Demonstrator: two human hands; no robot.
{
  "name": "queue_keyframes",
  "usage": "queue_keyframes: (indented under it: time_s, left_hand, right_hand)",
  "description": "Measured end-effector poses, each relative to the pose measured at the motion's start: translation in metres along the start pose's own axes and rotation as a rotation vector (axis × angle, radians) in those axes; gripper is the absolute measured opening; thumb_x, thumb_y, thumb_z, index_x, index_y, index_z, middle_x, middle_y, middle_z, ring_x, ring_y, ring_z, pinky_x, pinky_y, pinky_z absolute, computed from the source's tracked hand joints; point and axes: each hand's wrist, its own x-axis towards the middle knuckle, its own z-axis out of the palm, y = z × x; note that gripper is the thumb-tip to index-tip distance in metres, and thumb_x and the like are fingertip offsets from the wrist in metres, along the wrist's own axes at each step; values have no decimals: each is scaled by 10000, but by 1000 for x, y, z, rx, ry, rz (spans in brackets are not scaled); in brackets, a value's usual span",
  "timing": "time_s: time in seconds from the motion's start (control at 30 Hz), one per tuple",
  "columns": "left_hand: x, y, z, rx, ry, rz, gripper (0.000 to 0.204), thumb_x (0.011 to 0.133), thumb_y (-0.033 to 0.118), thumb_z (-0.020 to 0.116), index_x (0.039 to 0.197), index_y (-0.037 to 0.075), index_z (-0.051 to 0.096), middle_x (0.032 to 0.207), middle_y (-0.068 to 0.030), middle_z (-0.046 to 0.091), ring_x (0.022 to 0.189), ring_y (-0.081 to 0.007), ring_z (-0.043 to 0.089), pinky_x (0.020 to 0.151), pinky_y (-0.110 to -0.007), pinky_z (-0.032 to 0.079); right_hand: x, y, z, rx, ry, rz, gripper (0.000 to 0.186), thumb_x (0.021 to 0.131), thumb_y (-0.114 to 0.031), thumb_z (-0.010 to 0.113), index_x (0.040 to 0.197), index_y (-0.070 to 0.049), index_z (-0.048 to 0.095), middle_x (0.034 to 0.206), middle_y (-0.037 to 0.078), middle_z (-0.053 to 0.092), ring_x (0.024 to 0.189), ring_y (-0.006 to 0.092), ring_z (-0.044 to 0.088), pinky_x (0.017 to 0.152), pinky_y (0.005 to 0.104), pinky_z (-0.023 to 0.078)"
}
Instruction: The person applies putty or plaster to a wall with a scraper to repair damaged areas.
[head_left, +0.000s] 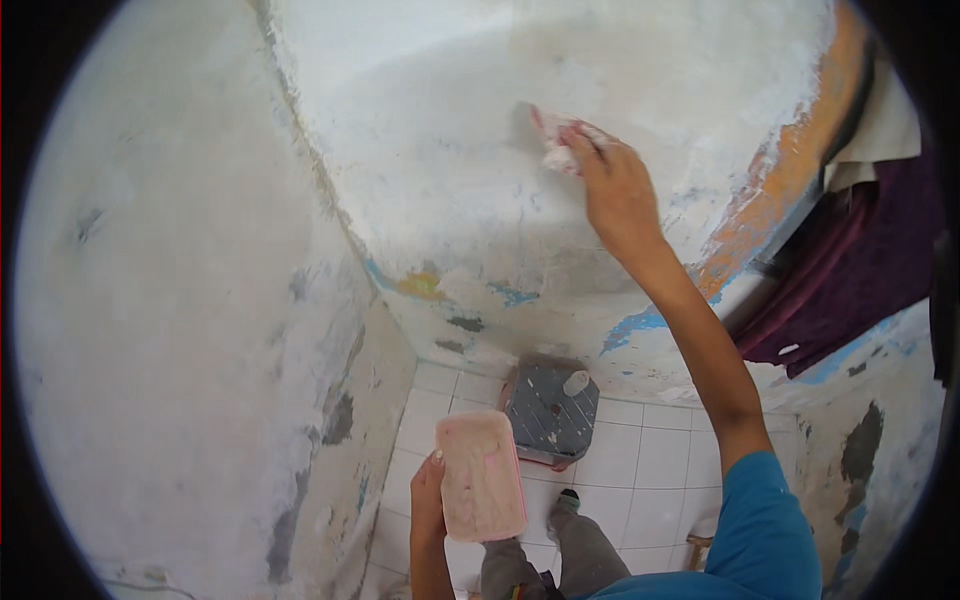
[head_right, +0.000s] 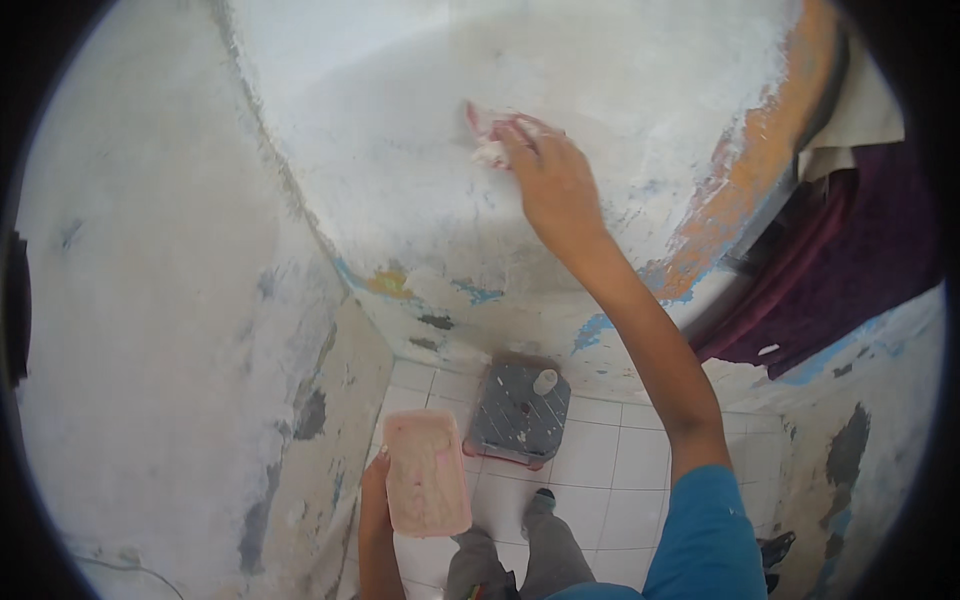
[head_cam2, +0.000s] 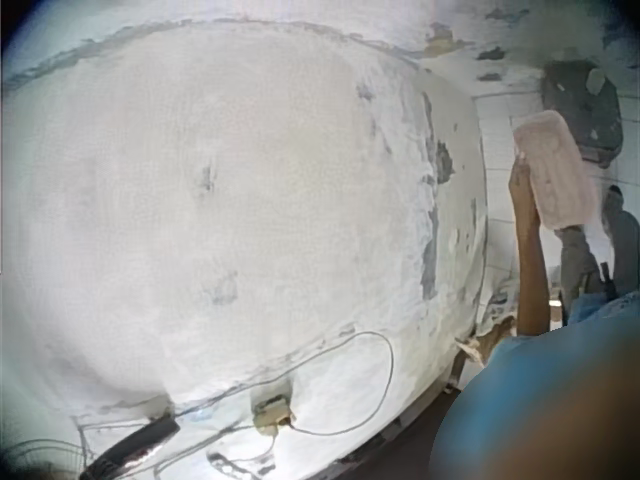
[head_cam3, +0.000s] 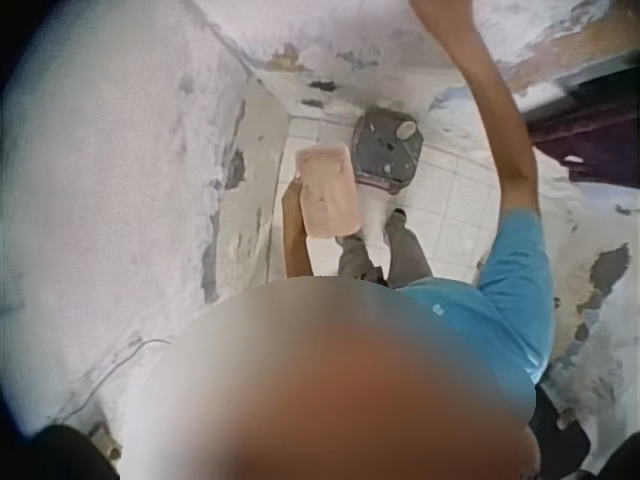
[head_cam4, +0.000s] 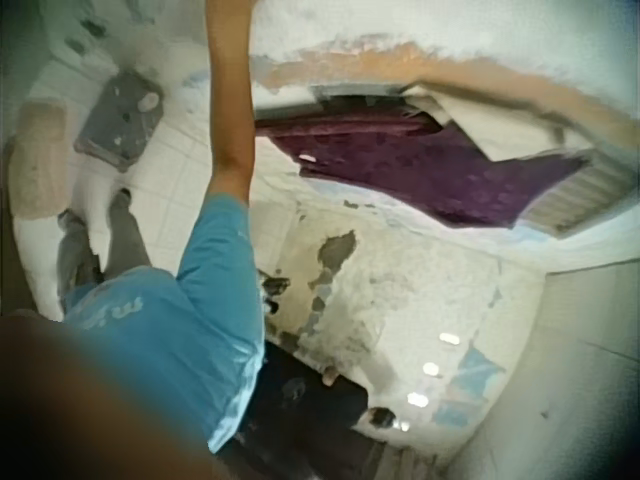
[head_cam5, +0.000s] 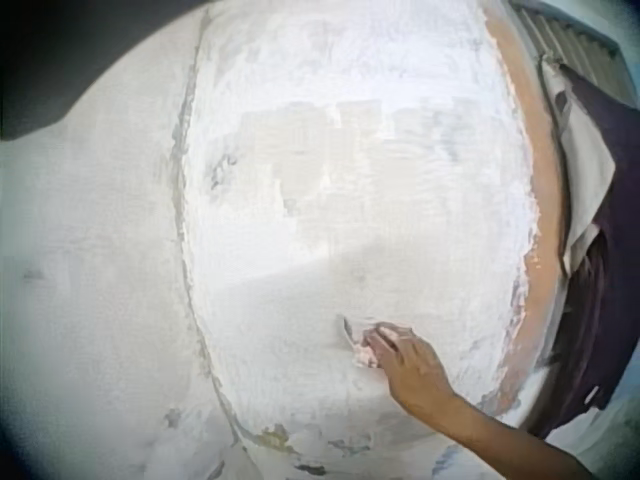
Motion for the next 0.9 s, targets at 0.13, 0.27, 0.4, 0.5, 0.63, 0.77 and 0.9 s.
queue_keyframes:
  time_s: [0.13, 0.27, 0.4, 0.5, 0.63, 0.77, 0.9]
  left_hand:
    - [8, 7, -20, 59, -2, -34, 532, 1038, 428, 549, 1278, -46, 588, 1109, -113, 687, 943, -187, 680, 819, -322, 565]
    - [14, 12, -45, 14, -42, -70, 523, 1032, 399, 559, 1278, -62, 582, 1119, -121, 685, 952, -192, 679, 824, -329, 564]
    - [17, 24, -68, 50, -55, -55, 517, 1032, 382, 555, 1283, -69, 577, 1124, -125, 683, 960, -192, 677, 829, -328, 563]
    - [18, 33, -73, 68, -43, -33, 524, 1031, 386, 548, 1287, -70, 571, 1127, -128, 679, 961, -193, 675, 831, -324, 561]
    - [25, 30, -77, -14, -93, -20, 548, 1024, 395, 563, 1307, -73, 564, 1130, -132, 678, 957, -194, 673, 830, -325, 560]
    - [33, 29, -79, -3, -109, -65, 558, 1022, 392, 568, 1328, -75, 557, 1136, -131, 677, 961, -189, 671, 832, -325, 559]
    - [28, 36, -79, 3, -143, -48, 550, 1028, 387, 555, 1329, -73, 556, 1140, -127, 676, 961, -185, 670, 834, -326, 559]
  right_hand:
    - [-25, -15, 61, -304, -130, -8, 511, 862, -96, 600, 1360, 7, 556, 1324, 168, 590, 1237, 316, 555, 1028, 465, 449]
    - [-84, -44, 89, -225, -147, -13, 516, 866, -87, 581, 1376, -9, 554, 1311, 167, 593, 1186, 336, 573, 999, 480, 464]
    - [-73, -54, 81, -26, -205, 73, 526, 863, -77, 579, 1387, -47, 560, 1314, 159, 594, 1161, 332, 576, 973, 464, 471]
    - [-9, -35, 47, -184, -151, 221, 534, 866, -65, 574, 1400, -72, 556, 1328, 154, 585, 1187, 328, 563, 966, 446, 468]
    - [2, -22, 65, -321, -94, 72, 544, 871, -67, 574, 1413, -44, 535, 1309, 156, 597, 1128, 330, 587, 958, 443, 470]
    - [-68, -58, 97, -240, -162, -9, 530, 871, -68, 582, 1399, -32, 544, 1312, 162, 604, 1141, 328, 591, 967, 445, 467]
    - [-67, -59, 83, 68, -168, 100, 520, 863, 8, 578, 1377, -65, 572, 1267, 135, 637, 1161, 361, 588, 984, 467, 467]
